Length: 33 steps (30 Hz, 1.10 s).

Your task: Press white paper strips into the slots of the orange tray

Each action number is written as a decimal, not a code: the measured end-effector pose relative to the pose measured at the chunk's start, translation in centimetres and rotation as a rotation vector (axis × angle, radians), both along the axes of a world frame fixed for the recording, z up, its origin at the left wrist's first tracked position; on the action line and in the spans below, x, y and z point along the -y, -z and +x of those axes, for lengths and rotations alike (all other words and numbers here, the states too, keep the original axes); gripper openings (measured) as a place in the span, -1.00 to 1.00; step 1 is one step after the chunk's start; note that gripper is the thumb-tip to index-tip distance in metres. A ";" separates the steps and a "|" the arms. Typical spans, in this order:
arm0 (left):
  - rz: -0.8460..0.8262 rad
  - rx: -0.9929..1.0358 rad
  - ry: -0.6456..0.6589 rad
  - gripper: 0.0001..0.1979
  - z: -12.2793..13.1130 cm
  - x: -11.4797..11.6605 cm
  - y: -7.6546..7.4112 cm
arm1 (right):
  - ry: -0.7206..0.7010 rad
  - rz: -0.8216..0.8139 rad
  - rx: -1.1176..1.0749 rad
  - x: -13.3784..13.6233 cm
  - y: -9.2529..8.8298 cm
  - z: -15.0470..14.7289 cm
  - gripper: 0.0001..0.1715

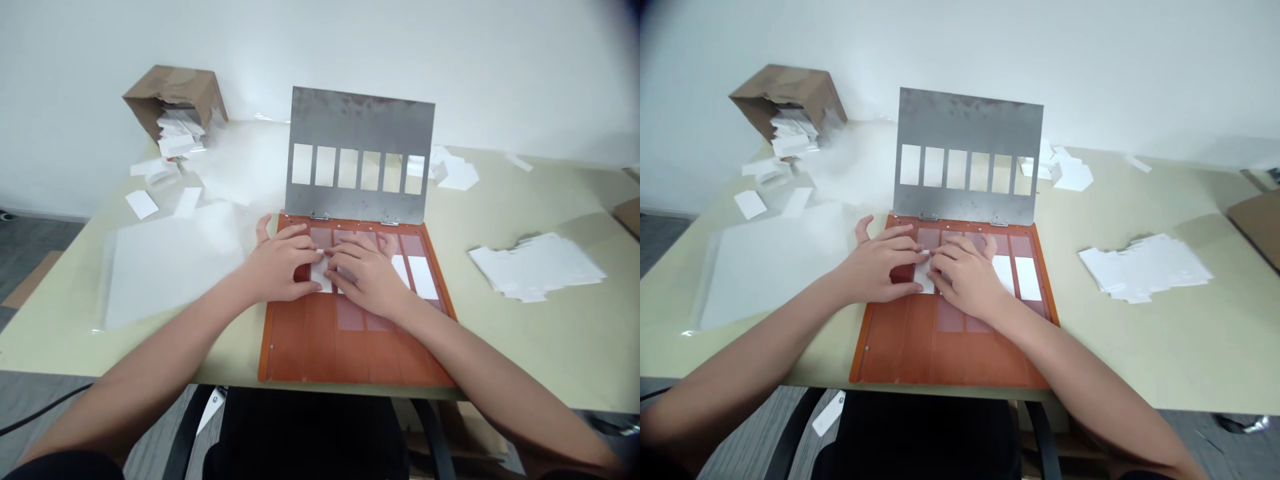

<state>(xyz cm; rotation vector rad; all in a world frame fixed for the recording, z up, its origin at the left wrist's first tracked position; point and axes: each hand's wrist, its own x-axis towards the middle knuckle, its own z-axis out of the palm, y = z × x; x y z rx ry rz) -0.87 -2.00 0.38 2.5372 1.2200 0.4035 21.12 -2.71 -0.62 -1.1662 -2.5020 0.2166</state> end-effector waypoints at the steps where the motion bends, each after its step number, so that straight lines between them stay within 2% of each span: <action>1: 0.004 0.004 0.002 -0.62 0.0 0.0 0.0 | -0.004 0.000 -0.001 0.0 0.0 0.0 -0.83; 15: -0.041 0.024 -0.016 -0.69 0.1 -0.1 0.3 | 0.036 -0.012 -0.067 -0.5 0.3 -0.2 -0.85; 26: -0.043 -0.016 -0.145 -0.52 0.9 1.8 -0.5 | 0.042 -0.039 -0.073 -0.5 0.3 -0.3 -0.84; 33: 0.066 -0.005 -0.189 -0.57 1.1 2.5 -0.2 | 0.048 -0.035 -0.055 -0.5 0.3 -0.2 -0.82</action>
